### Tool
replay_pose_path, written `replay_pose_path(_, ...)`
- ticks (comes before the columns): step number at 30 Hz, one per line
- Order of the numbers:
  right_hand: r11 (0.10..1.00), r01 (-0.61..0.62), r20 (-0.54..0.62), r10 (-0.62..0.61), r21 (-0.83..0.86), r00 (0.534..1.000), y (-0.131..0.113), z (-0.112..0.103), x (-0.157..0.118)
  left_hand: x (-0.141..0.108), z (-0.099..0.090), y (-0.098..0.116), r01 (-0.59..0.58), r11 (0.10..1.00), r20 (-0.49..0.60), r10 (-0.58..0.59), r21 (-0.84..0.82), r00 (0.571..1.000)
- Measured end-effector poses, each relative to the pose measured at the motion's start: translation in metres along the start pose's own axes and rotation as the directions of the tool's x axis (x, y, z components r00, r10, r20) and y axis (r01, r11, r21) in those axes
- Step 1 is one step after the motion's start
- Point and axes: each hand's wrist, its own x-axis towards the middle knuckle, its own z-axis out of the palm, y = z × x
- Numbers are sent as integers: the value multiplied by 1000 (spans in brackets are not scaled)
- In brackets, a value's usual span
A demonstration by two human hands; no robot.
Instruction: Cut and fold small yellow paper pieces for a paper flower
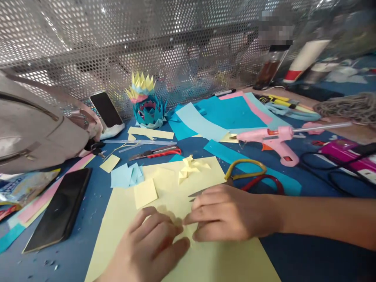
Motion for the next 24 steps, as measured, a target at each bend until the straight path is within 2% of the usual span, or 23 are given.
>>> replay_pose_path(4, 1000, -1, 4, 1, 15, 1000, 1, 0, -1, 3, -4, 2, 31, 999, 35, -29, -40, 999)
replay_pose_path(8, 1000, -7, 10, 7, 23, 1000, 1, 0, -2, 5, -8, 5, 33, 999, 98, -32, -8, 995)
replay_pose_path(20, 1000, 26, 28, -26, 17, 999, 3, 0, -2, 0, 5, 3, -18, 999, -8, 18, 30, 1000)
replay_pose_path(24, 999, 26, 15, -26, 40, 1000, 3, 0, -2, -1, 6, 3, -13, 999, -12, 14, 34, 1000)
